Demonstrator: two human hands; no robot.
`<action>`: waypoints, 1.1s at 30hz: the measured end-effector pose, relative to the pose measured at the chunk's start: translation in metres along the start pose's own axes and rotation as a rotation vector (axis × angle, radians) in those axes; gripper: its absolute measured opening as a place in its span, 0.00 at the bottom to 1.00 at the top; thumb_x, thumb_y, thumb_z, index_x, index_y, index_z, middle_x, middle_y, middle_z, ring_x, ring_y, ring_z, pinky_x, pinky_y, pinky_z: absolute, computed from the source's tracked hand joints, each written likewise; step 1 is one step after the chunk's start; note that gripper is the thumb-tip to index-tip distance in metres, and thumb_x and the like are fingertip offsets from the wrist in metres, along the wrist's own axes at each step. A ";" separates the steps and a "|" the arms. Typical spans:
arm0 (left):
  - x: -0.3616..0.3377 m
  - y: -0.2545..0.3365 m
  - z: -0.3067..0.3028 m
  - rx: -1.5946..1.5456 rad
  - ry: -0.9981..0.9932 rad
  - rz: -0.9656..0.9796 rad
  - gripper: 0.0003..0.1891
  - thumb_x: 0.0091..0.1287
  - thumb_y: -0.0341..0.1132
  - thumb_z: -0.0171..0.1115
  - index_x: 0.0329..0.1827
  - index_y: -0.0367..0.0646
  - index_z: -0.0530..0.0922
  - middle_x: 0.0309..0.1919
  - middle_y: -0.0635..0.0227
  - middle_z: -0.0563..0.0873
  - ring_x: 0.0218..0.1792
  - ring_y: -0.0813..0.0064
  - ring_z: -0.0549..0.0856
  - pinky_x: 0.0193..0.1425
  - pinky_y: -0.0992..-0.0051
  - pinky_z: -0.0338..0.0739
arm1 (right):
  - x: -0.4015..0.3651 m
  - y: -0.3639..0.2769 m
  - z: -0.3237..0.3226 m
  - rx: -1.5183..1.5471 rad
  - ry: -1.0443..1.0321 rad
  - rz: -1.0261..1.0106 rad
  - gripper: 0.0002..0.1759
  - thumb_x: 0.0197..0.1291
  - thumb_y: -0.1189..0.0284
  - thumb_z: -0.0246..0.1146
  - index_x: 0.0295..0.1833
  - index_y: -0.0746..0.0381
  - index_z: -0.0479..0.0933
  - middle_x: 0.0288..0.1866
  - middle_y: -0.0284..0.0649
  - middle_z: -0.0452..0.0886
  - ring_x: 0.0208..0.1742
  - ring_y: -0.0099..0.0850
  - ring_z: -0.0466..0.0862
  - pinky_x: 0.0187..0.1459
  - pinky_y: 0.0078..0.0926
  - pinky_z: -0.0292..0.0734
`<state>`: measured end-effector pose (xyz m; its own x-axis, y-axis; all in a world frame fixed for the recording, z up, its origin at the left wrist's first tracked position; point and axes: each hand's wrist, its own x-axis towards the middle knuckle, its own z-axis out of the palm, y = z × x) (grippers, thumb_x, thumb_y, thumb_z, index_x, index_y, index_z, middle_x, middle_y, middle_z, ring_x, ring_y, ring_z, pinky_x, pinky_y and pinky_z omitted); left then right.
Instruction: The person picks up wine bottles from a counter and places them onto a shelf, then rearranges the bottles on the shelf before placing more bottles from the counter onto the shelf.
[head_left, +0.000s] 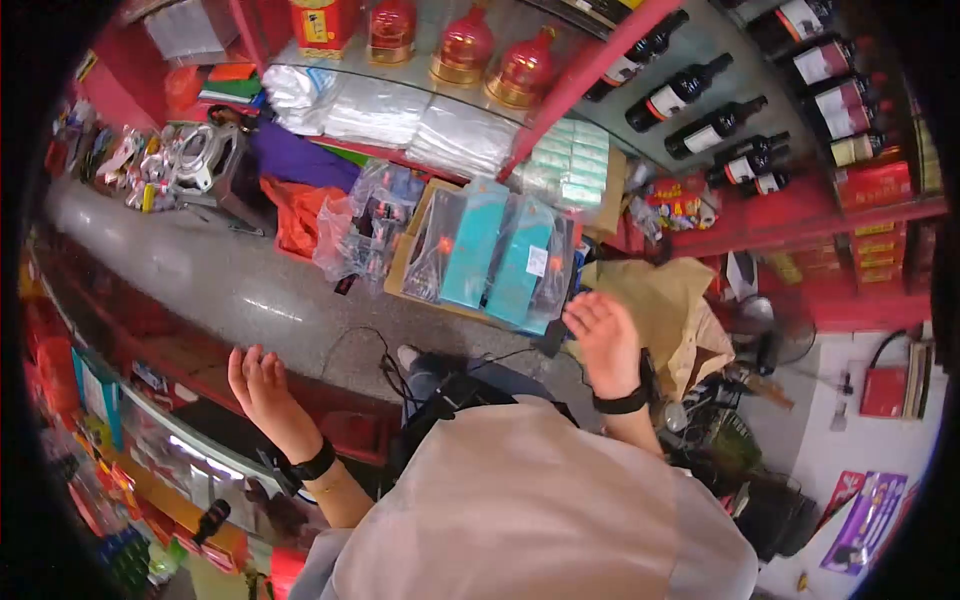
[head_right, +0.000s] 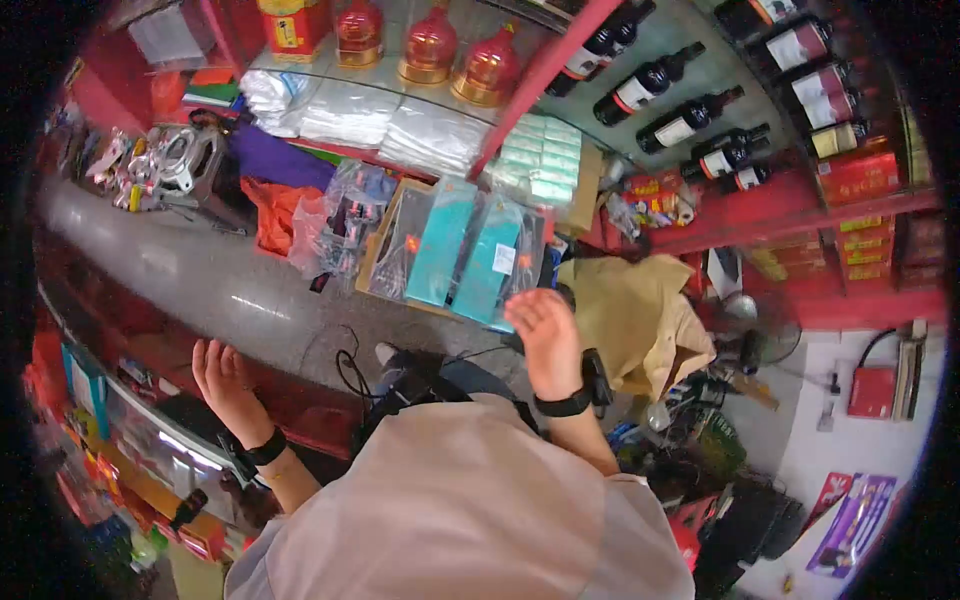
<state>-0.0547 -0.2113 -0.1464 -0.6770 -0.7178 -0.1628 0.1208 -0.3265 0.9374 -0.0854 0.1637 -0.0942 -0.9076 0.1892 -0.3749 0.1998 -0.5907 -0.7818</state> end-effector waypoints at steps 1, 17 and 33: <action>-0.003 0.004 0.011 -0.085 -0.031 -0.037 0.20 0.67 0.34 0.51 0.61 0.42 0.64 0.50 0.66 0.76 0.46 0.74 0.76 0.56 0.73 0.66 | -0.003 -0.007 -0.005 0.007 0.042 -0.054 0.10 0.63 0.67 0.52 0.42 0.62 0.71 0.42 0.40 0.77 0.49 0.35 0.77 0.54 0.35 0.70; -0.144 -0.050 0.187 0.105 -0.939 -0.228 0.15 0.67 0.36 0.52 0.54 0.41 0.71 0.50 0.72 0.75 0.46 0.78 0.76 0.53 0.76 0.68 | -0.185 -0.049 -0.187 0.014 0.806 -0.848 0.07 0.63 0.73 0.52 0.39 0.65 0.72 0.38 0.40 0.77 0.44 0.30 0.78 0.50 0.27 0.72; -0.327 -0.056 0.308 0.150 -1.967 -0.415 0.17 0.67 0.32 0.53 0.58 0.40 0.66 0.42 0.65 0.77 0.43 0.75 0.76 0.50 0.76 0.69 | -0.204 0.074 -0.197 0.241 1.585 -0.950 0.08 0.64 0.72 0.53 0.36 0.64 0.73 0.33 0.37 0.79 0.37 0.24 0.79 0.44 0.22 0.73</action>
<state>-0.0637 0.2309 -0.0510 -0.3725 0.9260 0.0612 -0.2003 -0.1446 0.9690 0.1870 0.2355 -0.1737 0.5048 0.8598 -0.0772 -0.2823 0.0799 -0.9560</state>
